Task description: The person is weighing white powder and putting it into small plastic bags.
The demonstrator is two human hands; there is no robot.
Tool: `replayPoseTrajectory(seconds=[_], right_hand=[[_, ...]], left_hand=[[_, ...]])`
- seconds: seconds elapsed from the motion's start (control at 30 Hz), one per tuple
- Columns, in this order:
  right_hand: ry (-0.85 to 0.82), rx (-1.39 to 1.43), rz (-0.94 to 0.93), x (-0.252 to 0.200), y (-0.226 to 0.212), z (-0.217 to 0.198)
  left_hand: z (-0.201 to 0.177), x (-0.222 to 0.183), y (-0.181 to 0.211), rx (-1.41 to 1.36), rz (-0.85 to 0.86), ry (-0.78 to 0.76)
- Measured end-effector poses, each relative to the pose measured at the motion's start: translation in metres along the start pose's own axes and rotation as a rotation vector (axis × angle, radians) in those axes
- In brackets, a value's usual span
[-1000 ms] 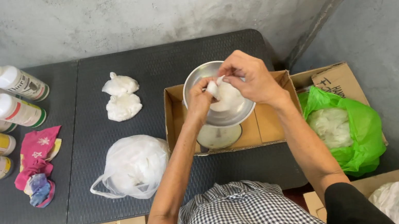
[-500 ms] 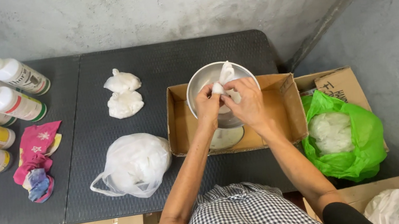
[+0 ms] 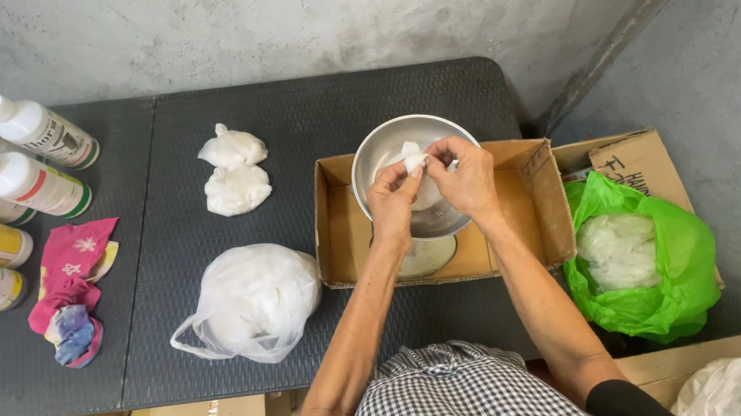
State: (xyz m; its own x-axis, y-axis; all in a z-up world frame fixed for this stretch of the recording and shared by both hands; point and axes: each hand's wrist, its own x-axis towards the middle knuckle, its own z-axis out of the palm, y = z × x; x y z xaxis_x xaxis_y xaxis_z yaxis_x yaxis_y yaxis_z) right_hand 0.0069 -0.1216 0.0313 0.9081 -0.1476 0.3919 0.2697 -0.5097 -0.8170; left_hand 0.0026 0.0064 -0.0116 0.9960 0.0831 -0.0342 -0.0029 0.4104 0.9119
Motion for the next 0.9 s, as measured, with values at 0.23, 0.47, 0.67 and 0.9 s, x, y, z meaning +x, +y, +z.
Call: replayPoseTrajectory(seconds=[0.23,0.47,0.67,0.9], right_hand=[[-0.124,0.054,-0.020,0.007,0.007,-0.003],[-0.089,-0.027,-0.096,-0.002,-0.025,-0.023],[-0.145,-0.051,-0.088,-0.001,-0.006,-0.024],[-0.121,-0.210,-0.184,0.001,-0.022,-0.026]], left_hand=[[-0.024,0.017,-0.007,-0.058,-0.161,-0.204],[-0.008,0.005,0.014,-0.013,-0.221,-0.128],[-0.004,-0.009,0.018,0.275,0.052,-0.131],[0.014,-0.027,0.051,0.797,0.309,-0.035]])
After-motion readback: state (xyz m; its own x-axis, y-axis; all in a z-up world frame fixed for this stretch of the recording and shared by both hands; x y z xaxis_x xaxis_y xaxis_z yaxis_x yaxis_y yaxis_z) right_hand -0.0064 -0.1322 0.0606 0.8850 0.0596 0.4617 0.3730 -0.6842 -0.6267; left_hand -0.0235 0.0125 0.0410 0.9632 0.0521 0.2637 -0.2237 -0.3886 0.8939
